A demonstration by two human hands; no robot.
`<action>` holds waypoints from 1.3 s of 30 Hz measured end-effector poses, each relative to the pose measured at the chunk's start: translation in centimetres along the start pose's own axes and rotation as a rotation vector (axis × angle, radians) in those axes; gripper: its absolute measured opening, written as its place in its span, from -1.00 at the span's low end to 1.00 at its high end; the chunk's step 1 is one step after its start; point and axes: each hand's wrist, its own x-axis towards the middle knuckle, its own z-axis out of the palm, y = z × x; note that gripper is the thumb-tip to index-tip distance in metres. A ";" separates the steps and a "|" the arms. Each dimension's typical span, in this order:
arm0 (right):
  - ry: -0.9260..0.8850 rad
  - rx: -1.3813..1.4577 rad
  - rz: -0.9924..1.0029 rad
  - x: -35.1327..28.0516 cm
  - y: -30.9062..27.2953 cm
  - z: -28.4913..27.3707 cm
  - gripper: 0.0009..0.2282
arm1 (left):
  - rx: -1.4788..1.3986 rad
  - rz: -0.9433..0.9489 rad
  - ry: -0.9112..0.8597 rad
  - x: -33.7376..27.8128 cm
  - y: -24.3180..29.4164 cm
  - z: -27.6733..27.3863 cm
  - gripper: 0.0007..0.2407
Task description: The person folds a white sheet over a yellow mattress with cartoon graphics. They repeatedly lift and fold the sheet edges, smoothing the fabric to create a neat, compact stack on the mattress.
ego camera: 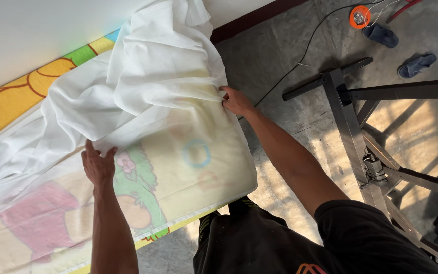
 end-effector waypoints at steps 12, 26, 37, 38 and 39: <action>0.108 -0.204 -0.096 -0.7 -6.6 -9.1 -0.81 | -0.162 -0.103 -0.094 6.2 3.3 -6.7 -0.77; -0.306 0.486 1.006 -19.1 13.2 6.0 -0.24 | -0.324 -1.010 0.259 -13.9 -11.7 -1.8 -0.36; 0.234 0.270 0.490 -14.2 11.4 5.4 -0.26 | 0.002 -0.788 0.283 -13.2 -12.8 -0.4 -0.27; 0.259 0.267 0.288 -12.5 10.7 4.3 -0.22 | 0.007 -0.632 0.268 -11.9 -12.5 -0.7 -0.24; 0.310 0.097 0.132 -10.5 9.9 3.1 -0.24 | 0.012 -0.476 0.253 -10.2 -11.9 -0.7 -0.21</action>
